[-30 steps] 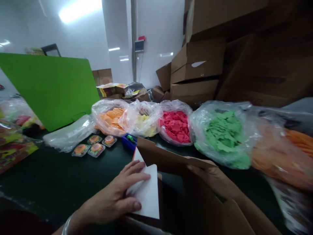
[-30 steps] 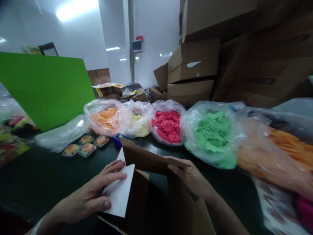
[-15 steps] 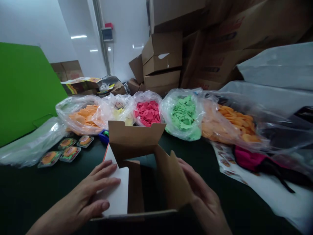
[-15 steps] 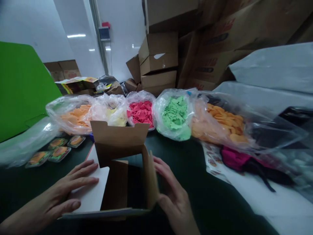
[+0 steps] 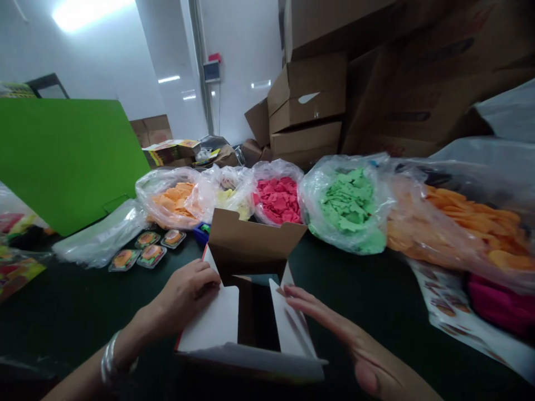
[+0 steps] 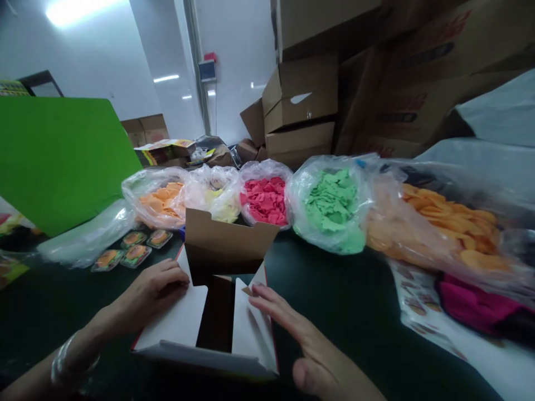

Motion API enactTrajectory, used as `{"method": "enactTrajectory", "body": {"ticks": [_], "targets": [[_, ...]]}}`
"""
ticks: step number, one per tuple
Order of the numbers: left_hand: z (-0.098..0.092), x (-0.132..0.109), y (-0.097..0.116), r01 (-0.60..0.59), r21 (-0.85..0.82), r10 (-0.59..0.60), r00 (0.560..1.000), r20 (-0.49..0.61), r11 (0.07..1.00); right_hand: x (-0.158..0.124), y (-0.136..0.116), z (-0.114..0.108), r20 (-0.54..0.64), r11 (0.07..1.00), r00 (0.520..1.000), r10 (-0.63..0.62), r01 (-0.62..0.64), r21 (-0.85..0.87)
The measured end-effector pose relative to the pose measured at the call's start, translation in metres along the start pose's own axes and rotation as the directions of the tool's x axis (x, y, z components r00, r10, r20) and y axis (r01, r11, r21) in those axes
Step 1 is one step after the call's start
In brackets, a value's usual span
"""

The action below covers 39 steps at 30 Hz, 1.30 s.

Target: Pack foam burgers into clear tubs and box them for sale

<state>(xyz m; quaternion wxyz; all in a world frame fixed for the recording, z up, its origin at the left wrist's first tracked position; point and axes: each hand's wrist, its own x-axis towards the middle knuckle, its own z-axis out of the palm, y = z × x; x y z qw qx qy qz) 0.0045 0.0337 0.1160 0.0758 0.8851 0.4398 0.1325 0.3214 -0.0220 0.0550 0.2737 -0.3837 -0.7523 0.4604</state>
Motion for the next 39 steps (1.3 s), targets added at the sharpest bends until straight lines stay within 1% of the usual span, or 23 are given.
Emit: {"method": "enactTrajectory", "body": {"ticks": [2,5,6,8,10,11,13,15,18,21,24,26,27,28,29,30,31,32,33,35,37,38,39], "targets": [[-0.005,0.0,-0.001,0.038,-0.026,-0.037,0.999,0.033,0.999,-0.002,-0.002,-0.003,0.024,1.0,1.0,0.008,-0.008,-0.015],[-0.007,0.006,0.004,0.096,0.094,-0.102,0.993,0.059,0.991,0.004,-0.011,-0.006,0.061,0.998,0.997,0.052,-0.05,-0.033],[-0.006,0.008,0.008,0.066,0.118,-0.073,0.996,0.053,0.991,0.007,-0.015,-0.006,0.068,0.997,0.996,0.063,-0.061,-0.04],[0.0,0.01,0.018,-0.096,0.088,0.089,0.993,0.077,0.992,0.015,-0.02,-0.005,0.072,0.992,0.993,0.095,-0.089,-0.086],[0.005,0.01,0.027,-0.26,-0.001,0.257,0.954,0.153,0.966,0.022,-0.023,-0.002,0.065,0.983,0.989,0.13,-0.12,-0.14],[0.007,0.009,0.03,-0.295,-0.036,0.297,0.935,0.195,0.955,0.025,-0.023,-0.001,0.062,0.979,0.988,0.139,-0.128,-0.159],[0.007,0.008,0.034,-0.294,-0.09,0.307,0.918,0.252,0.952,0.03,-0.023,0.002,0.055,0.976,0.989,0.135,-0.123,-0.18],[0.004,0.008,0.034,-0.249,-0.141,0.279,0.92,0.274,0.958,0.033,-0.023,0.004,0.048,0.975,0.992,0.115,-0.104,-0.197],[0.0,0.009,0.031,-0.205,-0.184,0.252,0.925,0.285,0.961,0.035,-0.024,0.006,0.051,0.972,0.993,0.106,-0.093,-0.217],[-0.001,0.007,0.027,-0.206,-0.188,0.255,0.922,0.29,0.96,0.035,-0.023,0.008,0.048,0.967,0.993,0.11,-0.096,-0.237],[-0.001,0.005,0.024,-0.221,-0.19,0.269,0.921,0.282,0.957,0.035,-0.02,0.004,0.015,0.965,0.998,0.066,-0.06,-0.256],[0.0,0.002,0.022,-0.227,-0.208,0.276,0.928,0.25,0.951,0.04,-0.02,-0.003,-0.081,0.957,0.996,-0.03,0.005,-0.291],[0.0,0.001,0.021,-0.23,-0.217,0.278,0.934,0.225,0.949,0.045,-0.023,-0.008,-0.174,0.942,0.979,-0.109,0.046,-0.332],[0.0,0.0,0.021,-0.235,-0.218,0.28,0.938,0.204,0.947,0.052,-0.028,-0.014,-0.282,0.915,0.936,-0.209,0.085,-0.395],[0.0,0.0,0.021,-0.241,-0.207,0.279,0.942,0.186,0.948,0.062,-0.035,-0.019,-0.373,0.874,0.871,-0.318,0.118,-0.471],[0.001,-0.001,0.021,-0.245,-0.183,0.278,0.943,0.18,0.952,0.075,-0.045,-0.024,-0.423,0.822,0.803,-0.419,0.138,-0.553],[0.001,-0.001,0.021,-0.248,-0.152,0.274,0.944,0.182,0.957,0.089,-0.056,-0.027,-0.422,0.762,0.758,-0.497,0.149,-0.63],[0.001,-0.002,0.021,-0.252,-0.129,0.273,0.945,0.18,0.959,0.106,-0.067,-0.029,-0.374,0.703,0.752,-0.542,0.163,-0.693],[0.0,-0.002,0.021,-0.257,-0.124,0.276,0.946,0.169,0.958,0.123,-0.078,-0.03,-0.298,0.652,0.783,-0.546,0.174,-0.738],[-0.003,-0.002,0.021,-0.279,-0.165,0.296,0.952,0.085,0.946,0.159,-0.095,-0.029,-0.166,0.594,0.875,-0.455,0.16,-0.788],[-0.01,-0.002,0.019,-0.333,-0.23,0.321,0.943,-0.089,0.914,0.188,-0.103,-0.024,-0.081,0.58,0.937,-0.34,0.141,-0.802],[-0.013,-0.004,0.017,-0.355,-0.262,0.308,0.929,-0.203,0.897,0.198,-0.104,-0.02,-0.048,0.578,0.95,-0.31,0.148,-0.802],[-0.016,-0.006,0.015,-0.357,-0.301,0.257,0.91,-0.324,0.884,0.203,-0.102,-0.016,-0.015,0.574,0.953,-0.302,0.169,-0.801]]}}
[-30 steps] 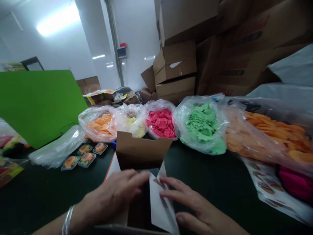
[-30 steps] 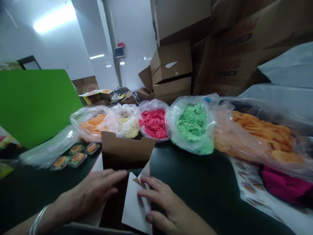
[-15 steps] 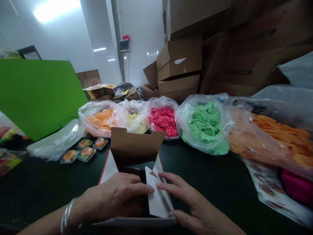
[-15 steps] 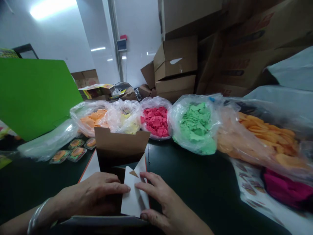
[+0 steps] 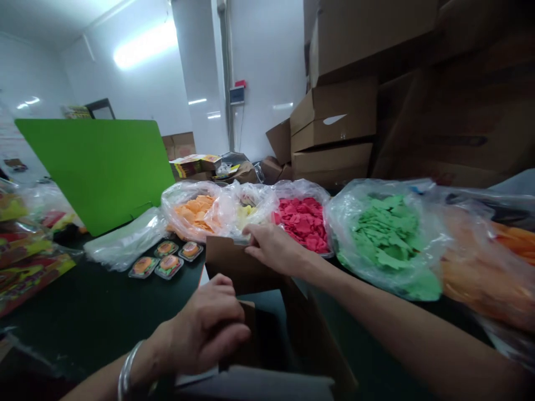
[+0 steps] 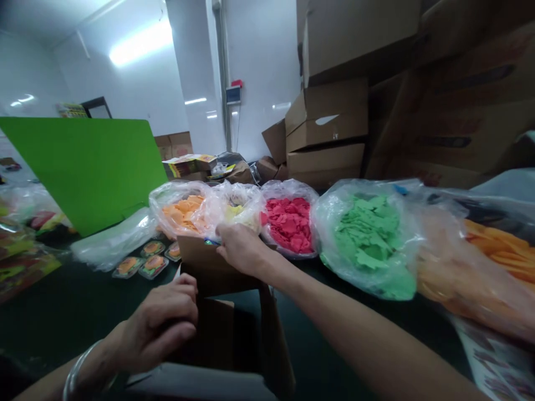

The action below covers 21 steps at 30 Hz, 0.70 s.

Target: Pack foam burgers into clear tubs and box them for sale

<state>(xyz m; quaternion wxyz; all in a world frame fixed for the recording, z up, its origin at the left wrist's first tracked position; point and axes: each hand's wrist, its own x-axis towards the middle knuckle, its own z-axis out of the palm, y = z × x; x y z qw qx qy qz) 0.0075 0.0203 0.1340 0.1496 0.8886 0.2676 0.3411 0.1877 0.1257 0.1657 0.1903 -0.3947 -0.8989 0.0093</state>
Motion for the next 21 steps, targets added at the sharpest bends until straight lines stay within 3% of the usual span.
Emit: {"method": "enactTrajectory", "body": {"ticks": [1,2,4,6,7,8,9,11,13,14,15,17,21], "targets": [[-0.004,-0.003,-0.001,0.027,-0.05,-0.034,0.988,-0.151,0.998,0.0,-0.001,0.005,0.012,0.999,0.999,-0.033,0.033,0.002],[-0.007,-0.007,-0.003,0.063,-0.116,-0.097,0.944,-0.314,0.991,-0.003,-0.002,0.011,0.027,0.997,0.996,-0.08,0.08,0.004],[-0.011,-0.016,-0.007,0.09,-0.268,-0.236,0.778,-0.582,0.959,-0.017,-0.004,0.019,0.109,0.982,0.976,-0.187,0.186,0.019],[-0.011,-0.025,-0.01,0.047,-0.367,-0.314,0.624,-0.716,0.929,-0.033,-0.005,0.023,0.238,0.963,0.933,-0.27,0.258,0.078],[-0.01,-0.028,-0.011,0.022,-0.392,-0.328,0.591,-0.737,0.92,-0.04,-0.006,0.023,0.305,0.957,0.908,-0.289,0.265,0.119],[-0.01,-0.03,-0.011,0.023,-0.413,-0.344,0.596,-0.726,0.91,-0.044,-0.006,0.021,0.361,0.955,0.885,-0.294,0.252,0.159],[-0.011,-0.03,-0.01,0.055,-0.434,-0.366,0.639,-0.677,0.899,-0.047,-0.007,0.019,0.403,0.955,0.868,-0.289,0.231,0.187],[-0.016,-0.027,-0.009,0.159,-0.464,-0.4,0.777,-0.486,0.872,-0.048,-0.007,0.016,0.451,0.957,0.848,-0.28,0.209,0.202],[-0.025,-0.02,-0.009,0.273,-0.452,-0.394,0.897,-0.199,0.849,-0.049,-0.007,0.014,0.457,0.963,0.849,-0.264,0.202,0.18],[-0.03,-0.017,-0.009,0.324,-0.431,-0.38,0.924,-0.05,0.842,-0.05,-0.006,0.014,0.456,0.967,0.854,-0.249,0.19,0.17],[-0.035,-0.013,-0.01,0.362,-0.396,-0.361,0.929,0.079,0.844,-0.052,-0.005,0.013,0.459,0.971,0.858,-0.231,0.172,0.167],[-0.042,-0.007,-0.011,0.421,-0.28,-0.35,0.897,0.271,0.863,-0.058,0.001,0.013,0.485,0.979,0.855,-0.183,0.115,0.168],[-0.047,0.001,-0.01,0.467,-0.122,-0.379,0.822,0.425,0.876,-0.076,0.022,0.006,0.598,0.992,0.802,0.012,-0.086,0.095]]}}
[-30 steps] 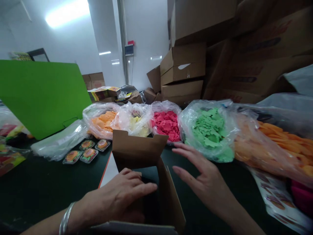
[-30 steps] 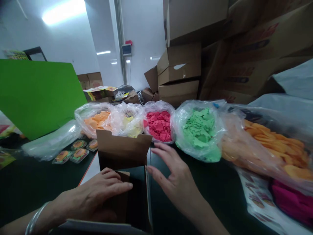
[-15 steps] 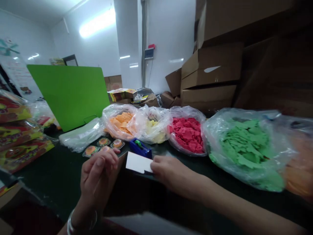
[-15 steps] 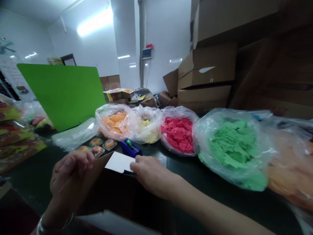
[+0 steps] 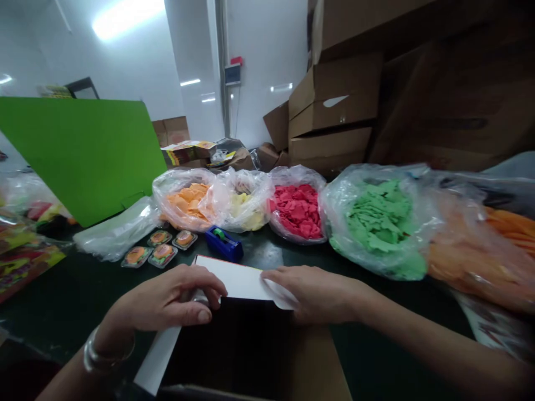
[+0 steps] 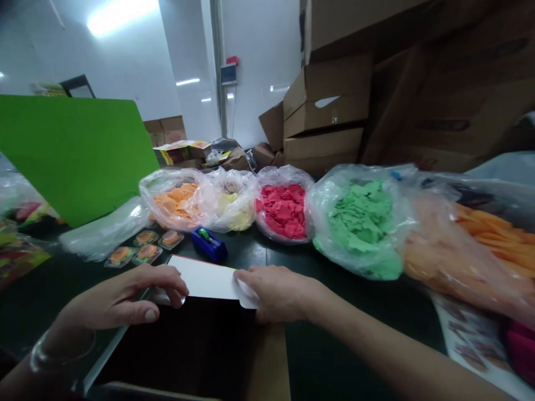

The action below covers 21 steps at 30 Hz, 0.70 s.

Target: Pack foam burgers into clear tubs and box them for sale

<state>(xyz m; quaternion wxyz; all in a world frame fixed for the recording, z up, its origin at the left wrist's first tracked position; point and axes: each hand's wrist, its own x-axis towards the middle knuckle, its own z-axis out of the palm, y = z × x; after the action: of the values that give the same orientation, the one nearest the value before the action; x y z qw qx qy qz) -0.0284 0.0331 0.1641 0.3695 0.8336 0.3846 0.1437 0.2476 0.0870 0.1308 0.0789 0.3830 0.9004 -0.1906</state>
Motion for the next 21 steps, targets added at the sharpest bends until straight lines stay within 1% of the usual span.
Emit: {"method": "enactTrajectory", "body": {"ticks": [2,5,7,10,12,13,14,15,16,17,18,20,21], "targets": [[-0.003,0.002,0.002,0.041,0.042,-0.044,0.997,0.057,0.998,-0.009,0.011,0.0,0.02,0.997,0.998,0.052,-0.053,0.059],[-0.008,0.006,0.007,0.077,0.157,-0.097,0.988,0.124,0.985,-0.019,0.021,0.002,-0.003,0.983,0.999,0.04,-0.038,0.179],[-0.009,0.01,0.011,0.083,0.233,-0.12,0.982,0.148,0.969,-0.022,0.026,0.004,-0.031,0.969,0.999,0.018,-0.01,0.247],[-0.006,0.014,0.013,0.079,0.357,-0.134,0.982,0.132,0.931,-0.025,0.031,0.009,-0.05,0.94,0.998,-0.025,0.041,0.338],[-0.001,0.016,0.011,0.079,0.41,-0.13,0.986,0.1,0.909,-0.027,0.035,0.015,-0.068,0.891,0.998,0.0,0.031,0.453],[0.002,0.016,0.009,0.079,0.421,-0.123,0.989,0.079,0.904,-0.029,0.037,0.02,-0.094,0.832,0.995,0.024,0.032,0.554],[0.005,0.017,0.006,0.082,0.426,-0.119,0.991,0.059,0.901,-0.031,0.038,0.027,-0.137,0.736,0.99,0.045,0.06,0.674],[0.008,0.017,0.004,0.086,0.426,-0.116,0.992,0.044,0.901,-0.033,0.038,0.037,-0.203,0.605,0.977,0.07,0.12,0.787],[0.011,0.017,0.001,0.091,0.421,-0.114,0.993,0.028,0.903,-0.035,0.038,0.049,-0.277,0.457,0.955,0.106,0.201,0.867],[0.014,0.017,-0.001,0.097,0.41,-0.113,0.993,0.014,0.907,-0.037,0.035,0.064,-0.353,0.317,0.922,0.156,0.292,0.902],[0.017,0.017,-0.003,0.106,0.393,-0.115,0.993,0.0,0.914,-0.038,0.03,0.08,-0.416,0.235,0.88,0.229,0.364,0.901],[0.022,0.018,-0.005,0.129,0.344,-0.117,0.992,-0.054,0.93,-0.04,0.016,0.111,-0.47,0.212,0.799,0.376,0.419,0.883],[0.025,0.018,-0.005,0.144,0.315,-0.118,0.988,-0.101,0.938,-0.04,0.007,0.124,-0.508,0.231,0.742,0.437,0.453,0.861]]}}
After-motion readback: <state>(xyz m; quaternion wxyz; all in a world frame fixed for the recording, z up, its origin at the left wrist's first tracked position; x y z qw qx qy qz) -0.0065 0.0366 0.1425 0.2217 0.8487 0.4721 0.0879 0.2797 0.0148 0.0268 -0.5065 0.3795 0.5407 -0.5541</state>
